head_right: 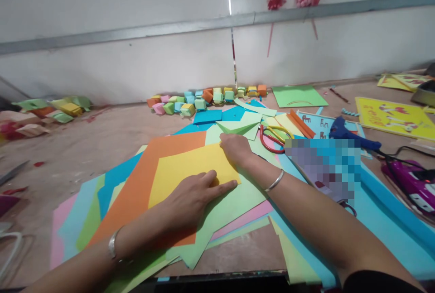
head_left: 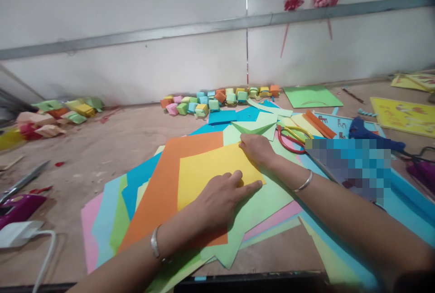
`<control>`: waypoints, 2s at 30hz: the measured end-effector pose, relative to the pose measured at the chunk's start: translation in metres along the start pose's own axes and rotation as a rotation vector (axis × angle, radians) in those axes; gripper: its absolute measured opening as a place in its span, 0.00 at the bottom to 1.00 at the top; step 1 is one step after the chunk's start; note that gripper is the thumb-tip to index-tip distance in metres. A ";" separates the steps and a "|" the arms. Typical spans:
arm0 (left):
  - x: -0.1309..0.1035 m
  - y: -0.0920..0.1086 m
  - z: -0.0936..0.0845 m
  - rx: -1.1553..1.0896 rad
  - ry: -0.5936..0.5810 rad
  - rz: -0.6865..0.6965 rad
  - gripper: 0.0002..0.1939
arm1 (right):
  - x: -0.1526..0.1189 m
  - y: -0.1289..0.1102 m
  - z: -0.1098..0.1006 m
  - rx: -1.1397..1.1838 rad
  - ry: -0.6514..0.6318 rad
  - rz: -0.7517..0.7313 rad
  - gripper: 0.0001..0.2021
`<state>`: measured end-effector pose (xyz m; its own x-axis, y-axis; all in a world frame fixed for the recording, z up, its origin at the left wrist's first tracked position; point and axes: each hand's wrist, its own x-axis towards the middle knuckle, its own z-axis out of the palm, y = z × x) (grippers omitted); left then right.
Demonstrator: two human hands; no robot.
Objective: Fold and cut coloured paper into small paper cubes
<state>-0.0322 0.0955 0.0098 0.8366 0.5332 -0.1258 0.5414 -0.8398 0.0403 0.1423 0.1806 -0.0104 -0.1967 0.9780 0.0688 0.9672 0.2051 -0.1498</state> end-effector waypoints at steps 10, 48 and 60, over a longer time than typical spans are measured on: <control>-0.007 -0.003 0.014 -0.067 0.189 0.023 0.27 | -0.002 0.001 -0.002 -0.010 0.048 -0.015 0.10; -0.105 0.001 -0.011 -0.377 -0.070 -0.639 0.26 | -0.026 -0.028 0.007 -0.097 0.020 -0.285 0.10; -0.142 -0.004 -0.019 -0.110 0.243 -0.679 0.19 | -0.024 -0.027 0.012 -0.098 0.034 -0.289 0.11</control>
<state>-0.1514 0.0250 0.0463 0.3018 0.9512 0.0650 0.9421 -0.3079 0.1326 0.1194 0.1523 -0.0195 -0.4616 0.8778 0.1280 0.8834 0.4680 -0.0235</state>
